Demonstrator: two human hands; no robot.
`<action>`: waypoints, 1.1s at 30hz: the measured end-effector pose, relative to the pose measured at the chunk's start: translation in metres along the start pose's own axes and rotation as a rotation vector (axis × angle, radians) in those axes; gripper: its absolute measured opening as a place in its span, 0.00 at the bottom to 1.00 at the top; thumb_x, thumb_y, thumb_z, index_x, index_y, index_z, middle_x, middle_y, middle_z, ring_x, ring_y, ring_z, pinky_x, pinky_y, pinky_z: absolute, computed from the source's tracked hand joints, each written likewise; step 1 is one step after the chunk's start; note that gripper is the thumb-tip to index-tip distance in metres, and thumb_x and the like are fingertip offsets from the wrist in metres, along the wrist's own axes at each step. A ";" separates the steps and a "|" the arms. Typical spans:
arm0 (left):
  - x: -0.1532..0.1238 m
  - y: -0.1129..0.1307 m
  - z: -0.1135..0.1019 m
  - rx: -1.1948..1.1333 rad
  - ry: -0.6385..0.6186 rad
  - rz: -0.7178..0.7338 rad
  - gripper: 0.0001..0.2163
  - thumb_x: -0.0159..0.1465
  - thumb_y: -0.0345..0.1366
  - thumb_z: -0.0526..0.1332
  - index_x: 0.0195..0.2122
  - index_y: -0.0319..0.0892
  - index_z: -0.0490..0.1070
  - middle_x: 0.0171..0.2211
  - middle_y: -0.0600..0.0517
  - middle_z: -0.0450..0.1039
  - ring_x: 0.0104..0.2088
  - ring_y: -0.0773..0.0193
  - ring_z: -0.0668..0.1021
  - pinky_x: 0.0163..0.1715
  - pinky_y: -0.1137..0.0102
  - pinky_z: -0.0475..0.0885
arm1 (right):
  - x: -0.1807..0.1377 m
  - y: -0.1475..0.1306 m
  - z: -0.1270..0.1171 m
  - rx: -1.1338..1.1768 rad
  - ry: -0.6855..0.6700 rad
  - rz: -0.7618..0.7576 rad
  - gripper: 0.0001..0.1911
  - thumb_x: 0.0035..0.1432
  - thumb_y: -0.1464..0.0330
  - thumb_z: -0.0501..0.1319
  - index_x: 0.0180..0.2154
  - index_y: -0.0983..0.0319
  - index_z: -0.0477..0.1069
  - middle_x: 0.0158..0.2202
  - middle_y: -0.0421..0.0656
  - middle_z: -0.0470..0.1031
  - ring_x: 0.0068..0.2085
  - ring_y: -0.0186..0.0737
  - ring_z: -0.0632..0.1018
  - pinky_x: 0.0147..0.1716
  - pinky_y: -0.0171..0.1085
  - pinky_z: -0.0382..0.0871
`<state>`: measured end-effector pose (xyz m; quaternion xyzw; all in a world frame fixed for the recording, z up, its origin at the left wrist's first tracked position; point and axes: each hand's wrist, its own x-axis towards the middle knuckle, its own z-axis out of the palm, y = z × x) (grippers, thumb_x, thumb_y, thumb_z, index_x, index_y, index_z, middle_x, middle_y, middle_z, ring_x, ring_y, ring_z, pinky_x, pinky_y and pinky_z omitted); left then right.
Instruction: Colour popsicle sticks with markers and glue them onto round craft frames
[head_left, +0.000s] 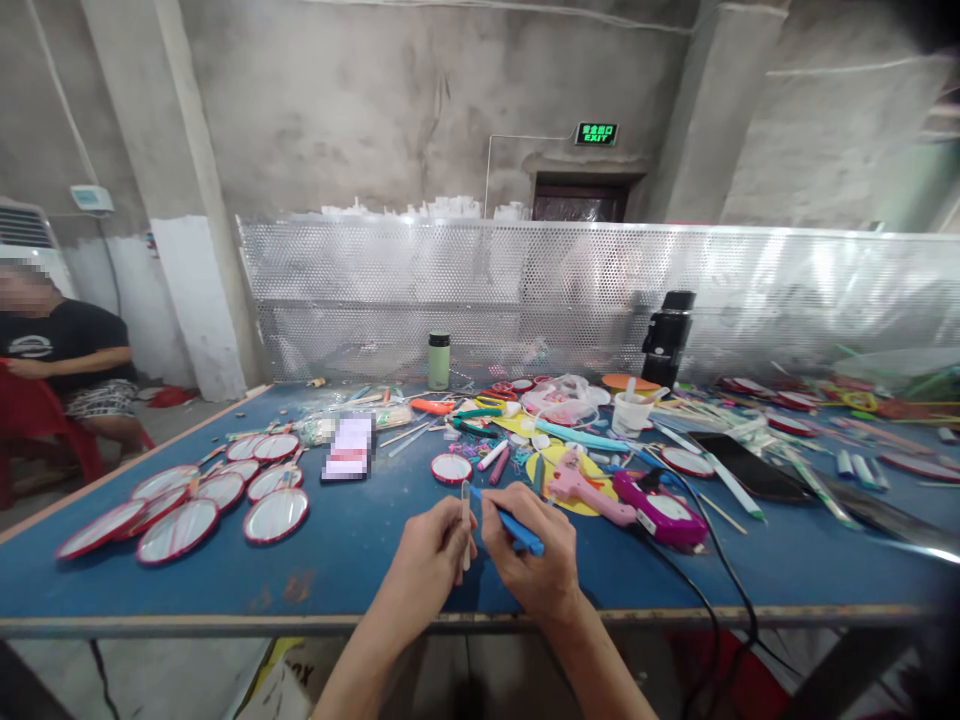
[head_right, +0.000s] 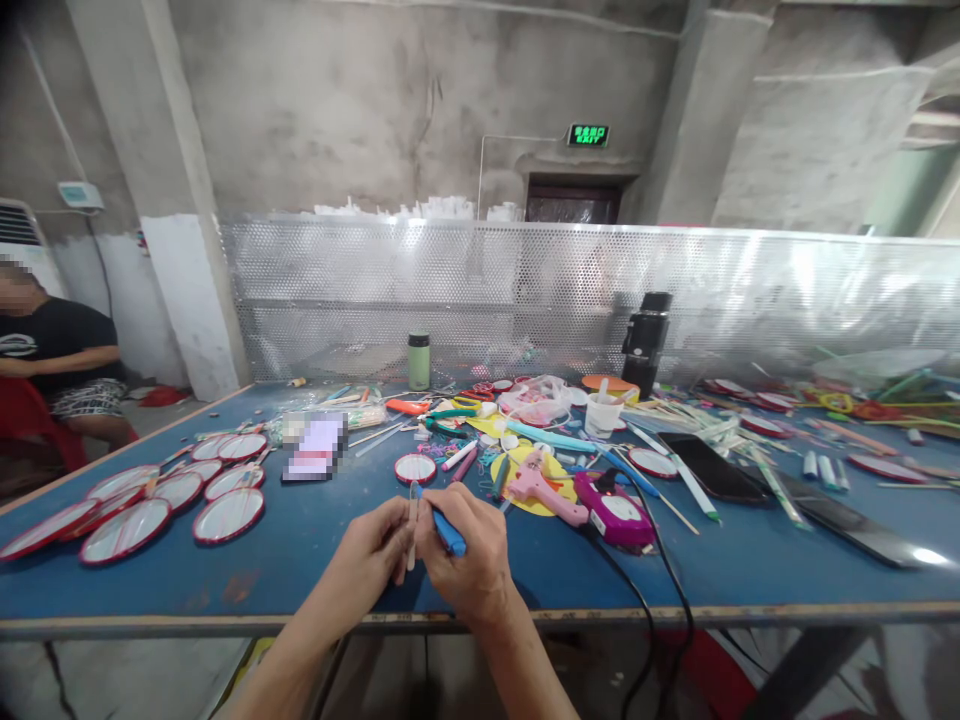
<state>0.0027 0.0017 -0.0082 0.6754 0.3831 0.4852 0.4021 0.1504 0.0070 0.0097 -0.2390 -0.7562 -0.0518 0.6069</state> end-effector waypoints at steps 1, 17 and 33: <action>0.000 0.000 0.000 0.004 0.000 0.001 0.10 0.68 0.41 0.53 0.31 0.42 0.64 0.21 0.59 0.65 0.18 0.71 0.67 0.21 0.76 0.62 | 0.000 0.000 0.000 -0.003 0.001 0.004 0.08 0.59 0.79 0.60 0.39 0.61 0.71 0.28 0.41 0.71 0.28 0.34 0.71 0.30 0.34 0.68; -0.001 0.001 0.001 -0.001 0.008 0.000 0.10 0.68 0.40 0.54 0.31 0.42 0.65 0.20 0.58 0.65 0.18 0.71 0.67 0.21 0.76 0.62 | -0.001 0.000 0.001 0.000 -0.017 0.001 0.08 0.59 0.78 0.59 0.38 0.61 0.71 0.27 0.41 0.71 0.27 0.34 0.71 0.29 0.34 0.68; 0.000 0.003 0.000 0.010 0.006 0.005 0.09 0.67 0.38 0.54 0.30 0.42 0.64 0.20 0.59 0.65 0.19 0.71 0.67 0.21 0.76 0.62 | -0.001 0.000 0.000 -0.006 -0.019 0.008 0.07 0.60 0.78 0.59 0.38 0.62 0.71 0.27 0.40 0.71 0.27 0.34 0.71 0.29 0.34 0.67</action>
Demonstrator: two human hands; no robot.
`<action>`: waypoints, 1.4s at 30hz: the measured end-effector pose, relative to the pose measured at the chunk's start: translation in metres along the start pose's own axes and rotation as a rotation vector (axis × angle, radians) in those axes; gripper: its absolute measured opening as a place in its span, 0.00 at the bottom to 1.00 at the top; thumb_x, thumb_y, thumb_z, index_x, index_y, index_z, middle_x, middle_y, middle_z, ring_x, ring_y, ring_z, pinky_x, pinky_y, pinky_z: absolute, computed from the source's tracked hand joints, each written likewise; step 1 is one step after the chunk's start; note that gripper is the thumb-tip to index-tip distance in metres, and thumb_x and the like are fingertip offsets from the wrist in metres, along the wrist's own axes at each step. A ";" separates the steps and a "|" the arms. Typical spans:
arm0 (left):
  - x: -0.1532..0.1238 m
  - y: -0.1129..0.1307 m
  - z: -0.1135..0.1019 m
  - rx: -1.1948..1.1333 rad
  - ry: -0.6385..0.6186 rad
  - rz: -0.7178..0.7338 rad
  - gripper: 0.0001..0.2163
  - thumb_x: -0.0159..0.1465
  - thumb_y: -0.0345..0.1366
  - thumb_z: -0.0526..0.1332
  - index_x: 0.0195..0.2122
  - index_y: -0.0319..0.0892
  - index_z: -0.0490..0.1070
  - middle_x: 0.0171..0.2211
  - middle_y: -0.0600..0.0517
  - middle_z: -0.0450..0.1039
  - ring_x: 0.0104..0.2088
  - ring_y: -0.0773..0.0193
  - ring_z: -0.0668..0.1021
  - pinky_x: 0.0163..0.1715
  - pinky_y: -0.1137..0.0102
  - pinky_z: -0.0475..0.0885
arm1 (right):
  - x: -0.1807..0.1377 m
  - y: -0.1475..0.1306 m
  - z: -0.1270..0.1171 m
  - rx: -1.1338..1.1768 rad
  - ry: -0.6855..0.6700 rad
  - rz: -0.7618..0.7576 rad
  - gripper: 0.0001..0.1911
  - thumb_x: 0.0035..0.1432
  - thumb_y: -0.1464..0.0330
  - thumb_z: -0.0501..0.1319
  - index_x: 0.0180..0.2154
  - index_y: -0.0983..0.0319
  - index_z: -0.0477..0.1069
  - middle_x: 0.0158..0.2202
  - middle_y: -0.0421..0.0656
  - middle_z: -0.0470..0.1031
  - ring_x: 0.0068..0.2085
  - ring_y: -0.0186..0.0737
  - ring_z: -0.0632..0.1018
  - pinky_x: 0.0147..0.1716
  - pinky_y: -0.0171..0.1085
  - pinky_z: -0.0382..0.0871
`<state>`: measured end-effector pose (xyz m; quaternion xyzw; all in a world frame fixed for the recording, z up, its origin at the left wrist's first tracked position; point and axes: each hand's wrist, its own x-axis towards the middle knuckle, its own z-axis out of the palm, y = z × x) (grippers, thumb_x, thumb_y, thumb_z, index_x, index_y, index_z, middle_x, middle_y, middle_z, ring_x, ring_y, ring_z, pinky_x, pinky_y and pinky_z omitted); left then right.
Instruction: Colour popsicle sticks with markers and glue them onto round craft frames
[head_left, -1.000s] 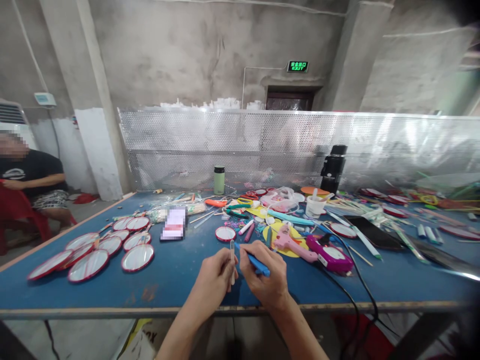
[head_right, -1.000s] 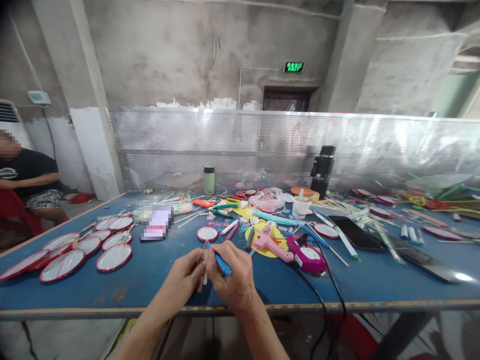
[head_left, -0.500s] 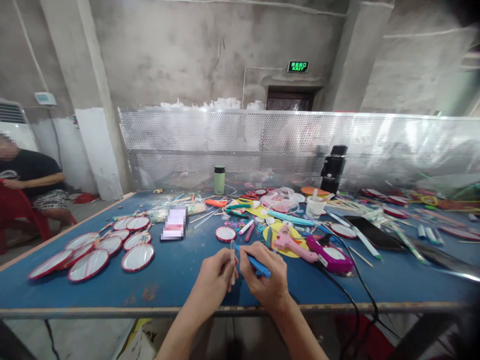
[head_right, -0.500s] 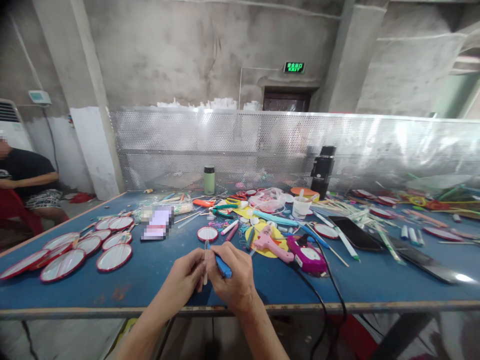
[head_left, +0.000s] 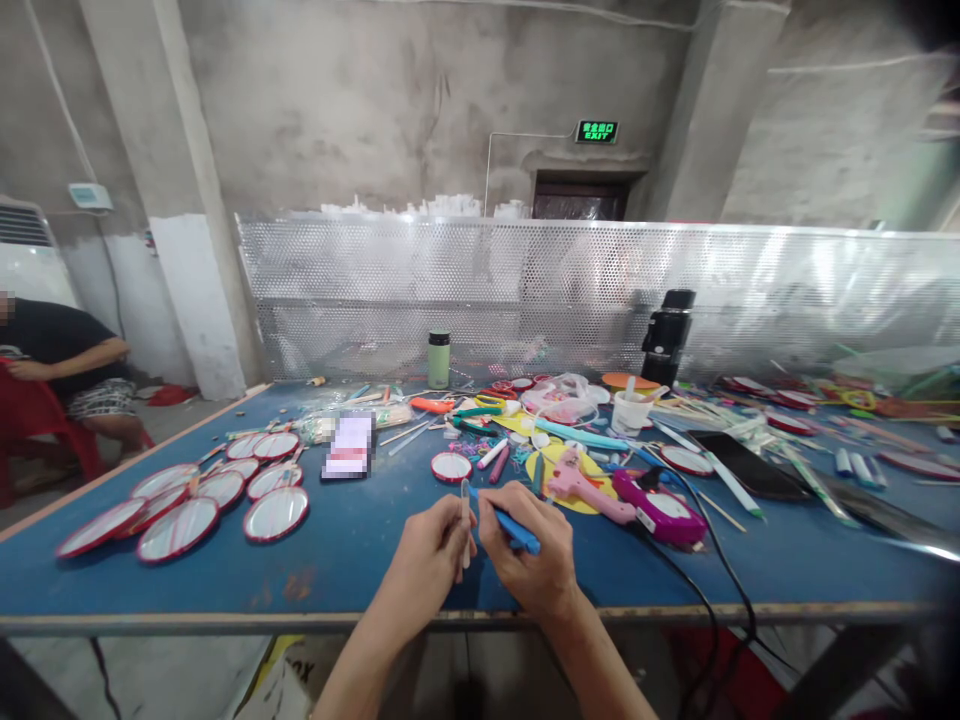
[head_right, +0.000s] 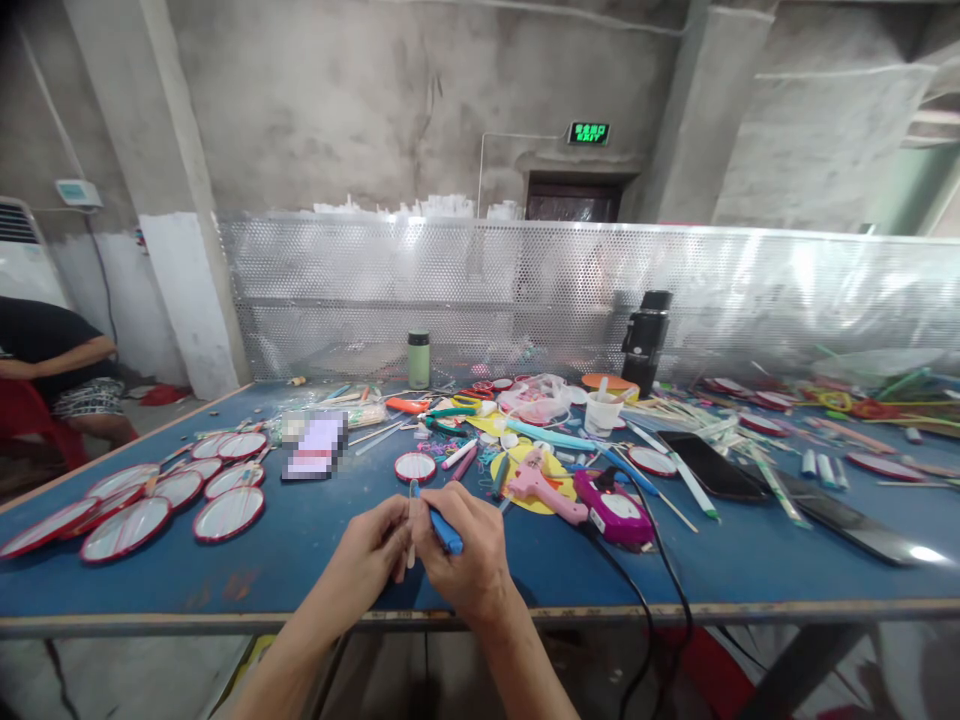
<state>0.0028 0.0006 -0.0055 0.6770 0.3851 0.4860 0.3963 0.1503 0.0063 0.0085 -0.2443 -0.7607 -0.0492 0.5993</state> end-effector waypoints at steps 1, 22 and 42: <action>0.000 0.000 0.000 -0.006 -0.001 -0.001 0.09 0.67 0.39 0.54 0.30 0.42 0.64 0.20 0.59 0.65 0.18 0.71 0.67 0.21 0.76 0.62 | 0.000 0.000 0.000 -0.004 0.005 -0.001 0.07 0.60 0.77 0.59 0.38 0.61 0.71 0.27 0.40 0.71 0.27 0.34 0.71 0.29 0.34 0.67; -0.001 -0.002 0.001 0.007 0.000 -0.014 0.11 0.68 0.42 0.54 0.30 0.42 0.64 0.21 0.58 0.65 0.18 0.70 0.67 0.21 0.75 0.62 | 0.001 0.000 -0.001 -0.017 -0.016 -0.009 0.06 0.61 0.76 0.58 0.38 0.61 0.71 0.27 0.40 0.71 0.27 0.34 0.71 0.29 0.33 0.67; -0.002 0.001 0.000 -0.004 0.006 0.002 0.11 0.67 0.40 0.54 0.29 0.43 0.63 0.19 0.59 0.63 0.19 0.70 0.67 0.22 0.75 0.62 | -0.001 -0.002 -0.003 -0.019 -0.040 0.000 0.06 0.60 0.77 0.58 0.35 0.60 0.69 0.26 0.39 0.70 0.26 0.34 0.69 0.28 0.34 0.65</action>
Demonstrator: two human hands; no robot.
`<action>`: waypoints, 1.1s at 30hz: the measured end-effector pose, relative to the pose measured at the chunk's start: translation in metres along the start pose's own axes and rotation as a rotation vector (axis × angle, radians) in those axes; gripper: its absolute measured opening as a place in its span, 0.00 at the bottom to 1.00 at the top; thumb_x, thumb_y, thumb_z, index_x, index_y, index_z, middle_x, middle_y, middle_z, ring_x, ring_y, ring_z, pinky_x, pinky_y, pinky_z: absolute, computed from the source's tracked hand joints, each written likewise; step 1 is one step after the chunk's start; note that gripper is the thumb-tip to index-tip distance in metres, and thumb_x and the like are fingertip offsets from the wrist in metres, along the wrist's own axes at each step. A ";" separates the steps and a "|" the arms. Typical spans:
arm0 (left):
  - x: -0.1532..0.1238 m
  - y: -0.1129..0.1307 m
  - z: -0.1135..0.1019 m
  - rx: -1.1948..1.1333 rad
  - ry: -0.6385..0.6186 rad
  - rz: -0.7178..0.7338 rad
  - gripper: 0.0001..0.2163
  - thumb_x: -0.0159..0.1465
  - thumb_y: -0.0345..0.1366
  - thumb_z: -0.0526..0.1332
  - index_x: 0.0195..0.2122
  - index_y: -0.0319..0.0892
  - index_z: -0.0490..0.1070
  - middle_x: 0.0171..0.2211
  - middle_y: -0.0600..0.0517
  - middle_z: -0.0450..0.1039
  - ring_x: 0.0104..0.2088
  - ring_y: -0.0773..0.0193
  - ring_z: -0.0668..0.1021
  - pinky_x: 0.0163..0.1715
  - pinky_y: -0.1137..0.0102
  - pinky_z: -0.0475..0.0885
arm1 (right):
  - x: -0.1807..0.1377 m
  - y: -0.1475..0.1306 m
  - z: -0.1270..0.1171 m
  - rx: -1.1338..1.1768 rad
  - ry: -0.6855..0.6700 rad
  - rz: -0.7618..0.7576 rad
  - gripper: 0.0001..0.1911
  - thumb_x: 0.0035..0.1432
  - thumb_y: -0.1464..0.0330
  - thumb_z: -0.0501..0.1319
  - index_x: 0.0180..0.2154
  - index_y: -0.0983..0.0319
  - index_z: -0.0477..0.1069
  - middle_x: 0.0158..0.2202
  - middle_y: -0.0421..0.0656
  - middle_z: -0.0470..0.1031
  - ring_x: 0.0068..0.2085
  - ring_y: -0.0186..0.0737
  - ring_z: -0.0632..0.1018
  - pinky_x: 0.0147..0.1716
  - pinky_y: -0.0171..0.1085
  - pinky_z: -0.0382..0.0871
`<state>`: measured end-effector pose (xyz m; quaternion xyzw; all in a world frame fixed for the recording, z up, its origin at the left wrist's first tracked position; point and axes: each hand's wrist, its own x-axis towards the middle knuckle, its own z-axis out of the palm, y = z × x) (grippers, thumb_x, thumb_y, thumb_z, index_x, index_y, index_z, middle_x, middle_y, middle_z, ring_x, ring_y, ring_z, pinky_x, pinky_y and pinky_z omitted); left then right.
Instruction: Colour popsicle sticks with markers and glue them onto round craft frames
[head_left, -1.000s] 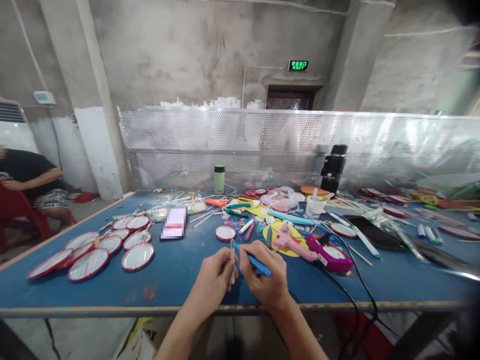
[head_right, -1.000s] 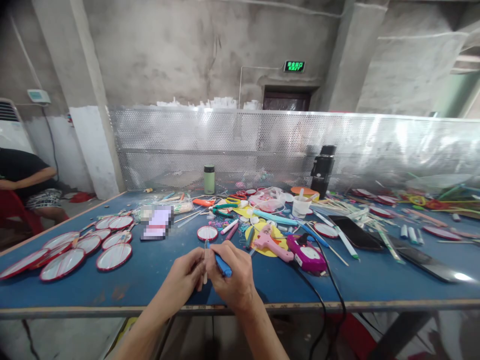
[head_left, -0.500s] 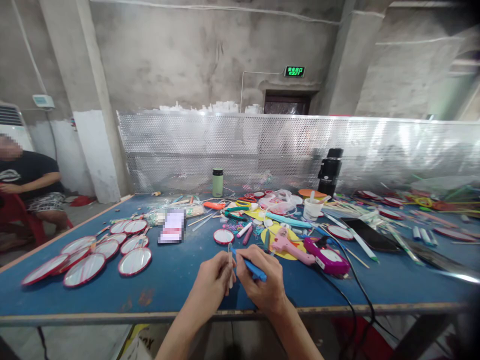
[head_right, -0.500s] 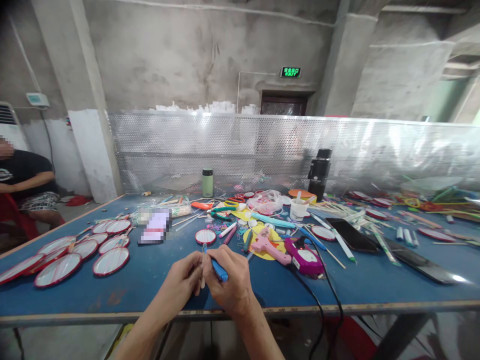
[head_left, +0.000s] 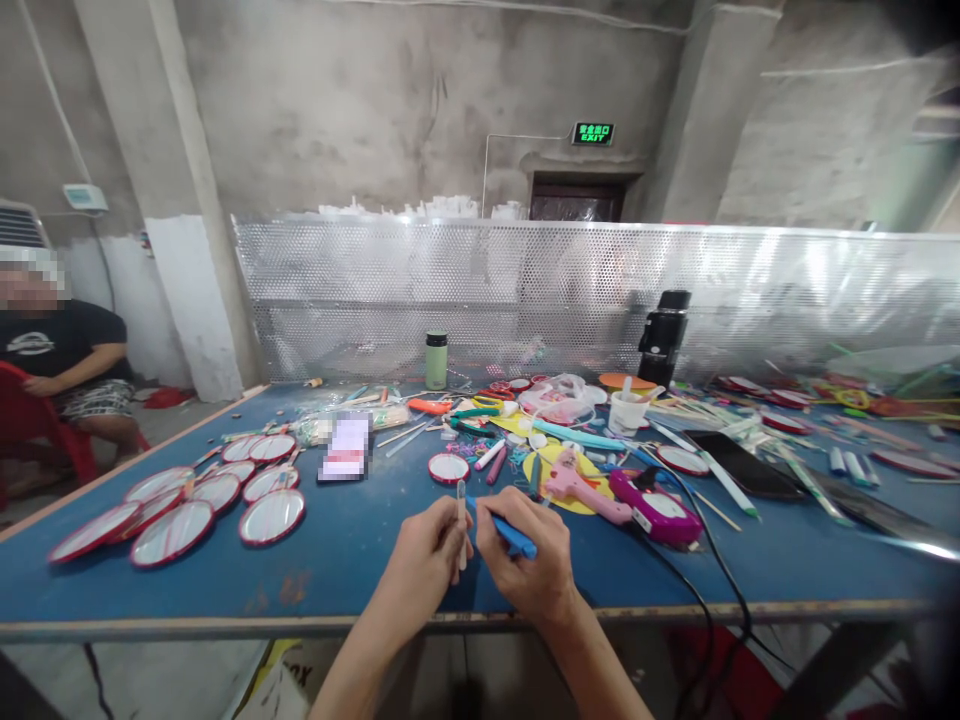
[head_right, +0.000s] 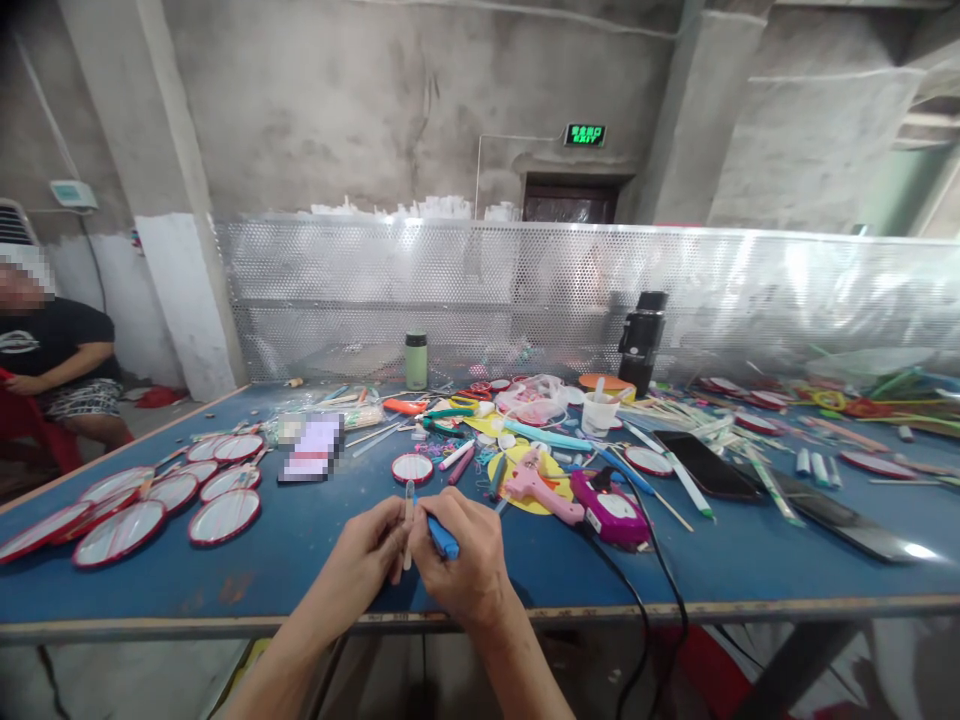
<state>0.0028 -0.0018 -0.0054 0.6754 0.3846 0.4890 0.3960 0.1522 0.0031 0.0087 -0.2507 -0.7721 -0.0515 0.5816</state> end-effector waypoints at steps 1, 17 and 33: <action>0.000 0.000 0.000 0.005 -0.001 -0.001 0.11 0.67 0.40 0.54 0.29 0.43 0.63 0.19 0.59 0.63 0.19 0.70 0.67 0.22 0.75 0.62 | 0.000 0.000 0.000 0.002 -0.001 0.001 0.06 0.60 0.77 0.58 0.35 0.60 0.69 0.26 0.39 0.70 0.26 0.34 0.69 0.28 0.34 0.65; 0.001 -0.001 -0.001 0.003 -0.007 0.010 0.10 0.67 0.38 0.54 0.28 0.43 0.63 0.19 0.59 0.64 0.19 0.70 0.67 0.22 0.76 0.62 | -0.001 0.000 0.000 0.012 -0.022 0.003 0.06 0.60 0.77 0.58 0.35 0.60 0.69 0.26 0.39 0.70 0.26 0.34 0.70 0.27 0.34 0.65; 0.001 -0.002 -0.001 -0.001 -0.018 0.004 0.09 0.67 0.38 0.54 0.29 0.43 0.63 0.21 0.59 0.65 0.19 0.70 0.68 0.22 0.75 0.63 | -0.001 0.001 0.001 0.011 0.000 0.001 0.06 0.59 0.78 0.59 0.36 0.61 0.69 0.27 0.40 0.71 0.27 0.34 0.71 0.28 0.34 0.66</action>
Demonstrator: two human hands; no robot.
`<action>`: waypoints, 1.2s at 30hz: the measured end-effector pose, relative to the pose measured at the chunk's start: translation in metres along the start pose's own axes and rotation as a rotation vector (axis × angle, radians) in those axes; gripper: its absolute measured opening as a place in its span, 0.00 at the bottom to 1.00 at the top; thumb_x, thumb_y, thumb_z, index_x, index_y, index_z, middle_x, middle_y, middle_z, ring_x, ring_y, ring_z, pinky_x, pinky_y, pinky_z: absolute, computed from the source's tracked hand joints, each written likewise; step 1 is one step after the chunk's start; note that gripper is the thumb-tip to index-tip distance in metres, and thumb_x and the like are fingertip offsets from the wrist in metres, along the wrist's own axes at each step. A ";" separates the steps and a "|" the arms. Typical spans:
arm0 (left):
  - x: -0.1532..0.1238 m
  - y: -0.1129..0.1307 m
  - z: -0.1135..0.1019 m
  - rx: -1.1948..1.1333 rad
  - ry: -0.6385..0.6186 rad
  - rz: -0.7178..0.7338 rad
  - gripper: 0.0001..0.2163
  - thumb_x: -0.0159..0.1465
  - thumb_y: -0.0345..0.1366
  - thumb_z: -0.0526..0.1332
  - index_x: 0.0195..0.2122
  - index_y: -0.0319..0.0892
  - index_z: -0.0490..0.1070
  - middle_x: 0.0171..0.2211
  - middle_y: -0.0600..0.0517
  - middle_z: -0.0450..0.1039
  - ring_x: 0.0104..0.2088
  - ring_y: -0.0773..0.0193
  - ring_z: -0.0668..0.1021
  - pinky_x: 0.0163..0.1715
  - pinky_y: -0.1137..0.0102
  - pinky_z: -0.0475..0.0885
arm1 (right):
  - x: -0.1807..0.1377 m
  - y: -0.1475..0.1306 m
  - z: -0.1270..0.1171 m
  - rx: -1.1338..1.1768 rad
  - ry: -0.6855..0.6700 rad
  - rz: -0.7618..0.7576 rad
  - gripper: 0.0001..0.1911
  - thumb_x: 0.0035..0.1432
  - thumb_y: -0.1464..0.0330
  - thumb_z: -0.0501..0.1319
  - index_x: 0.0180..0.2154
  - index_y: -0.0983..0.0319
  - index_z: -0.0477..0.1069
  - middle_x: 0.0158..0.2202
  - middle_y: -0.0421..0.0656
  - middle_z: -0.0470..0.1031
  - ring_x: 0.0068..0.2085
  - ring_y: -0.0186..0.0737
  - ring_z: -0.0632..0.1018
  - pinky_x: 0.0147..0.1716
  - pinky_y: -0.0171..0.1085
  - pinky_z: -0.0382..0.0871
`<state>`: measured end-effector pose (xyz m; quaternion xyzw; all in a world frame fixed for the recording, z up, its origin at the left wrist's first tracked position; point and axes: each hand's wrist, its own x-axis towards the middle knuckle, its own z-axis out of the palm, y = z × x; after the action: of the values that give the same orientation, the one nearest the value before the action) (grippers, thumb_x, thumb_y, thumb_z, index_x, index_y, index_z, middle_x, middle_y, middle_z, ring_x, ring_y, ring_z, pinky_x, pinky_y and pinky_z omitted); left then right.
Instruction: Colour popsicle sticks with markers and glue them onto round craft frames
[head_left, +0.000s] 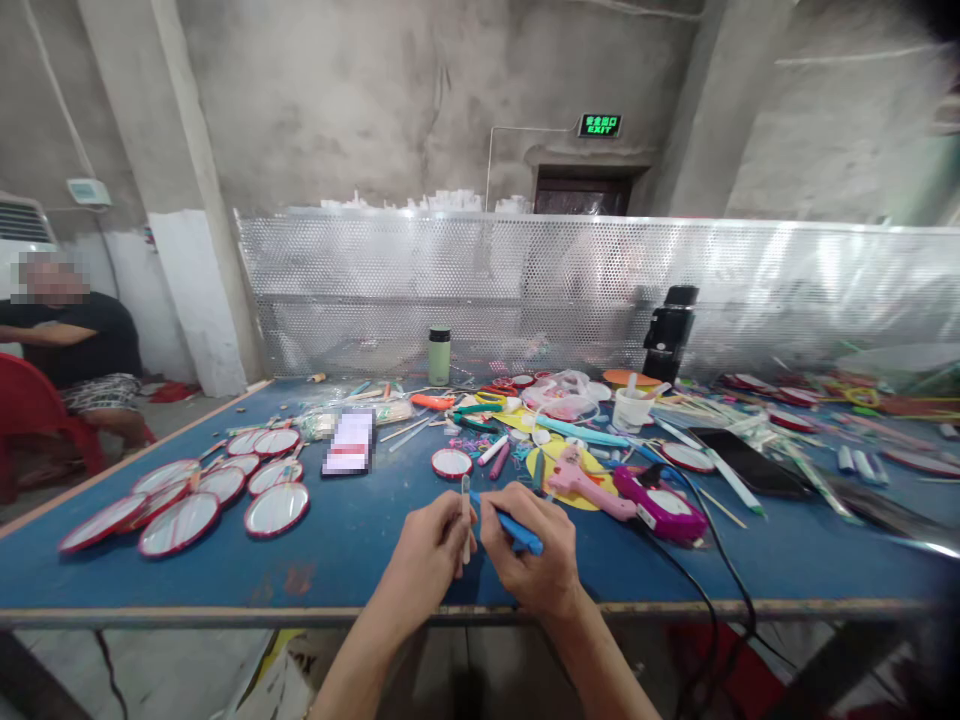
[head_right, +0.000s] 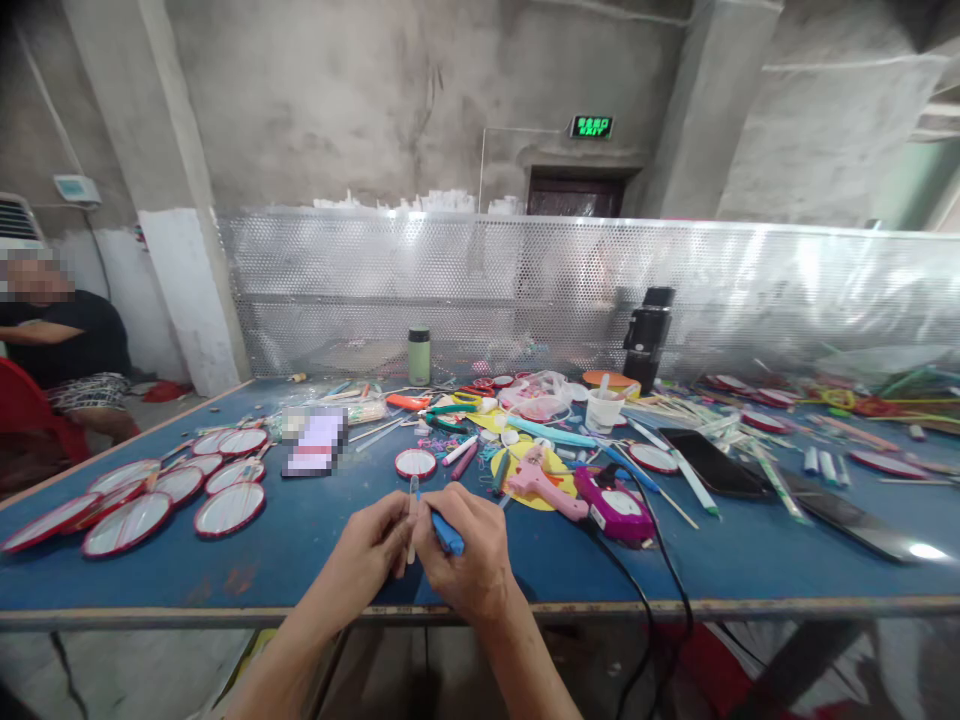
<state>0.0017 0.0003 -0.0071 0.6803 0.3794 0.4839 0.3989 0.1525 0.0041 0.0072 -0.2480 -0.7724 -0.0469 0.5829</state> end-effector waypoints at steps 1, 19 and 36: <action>0.000 0.000 0.000 0.002 0.001 0.001 0.09 0.67 0.38 0.54 0.29 0.43 0.63 0.21 0.59 0.65 0.19 0.70 0.68 0.22 0.75 0.63 | 0.000 0.000 0.000 0.004 -0.006 0.002 0.06 0.59 0.78 0.59 0.35 0.61 0.69 0.27 0.40 0.71 0.27 0.34 0.71 0.28 0.34 0.66; 0.000 0.000 0.000 -0.004 0.002 -0.005 0.10 0.68 0.38 0.54 0.30 0.42 0.64 0.22 0.58 0.66 0.19 0.71 0.68 0.22 0.75 0.63 | 0.003 0.000 0.002 -0.004 0.013 -0.010 0.06 0.60 0.78 0.59 0.36 0.61 0.69 0.26 0.40 0.70 0.26 0.34 0.70 0.28 0.34 0.66; 0.000 0.003 -0.001 0.023 -0.013 0.004 0.10 0.68 0.37 0.53 0.30 0.43 0.63 0.21 0.59 0.65 0.19 0.71 0.67 0.22 0.75 0.62 | 0.004 -0.001 0.002 -0.026 0.047 -0.010 0.06 0.60 0.78 0.59 0.36 0.61 0.70 0.27 0.40 0.71 0.27 0.34 0.71 0.29 0.34 0.66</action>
<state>0.0011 -0.0010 -0.0045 0.6885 0.3813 0.4759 0.3925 0.1496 0.0050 0.0106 -0.2505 -0.7589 -0.0655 0.5976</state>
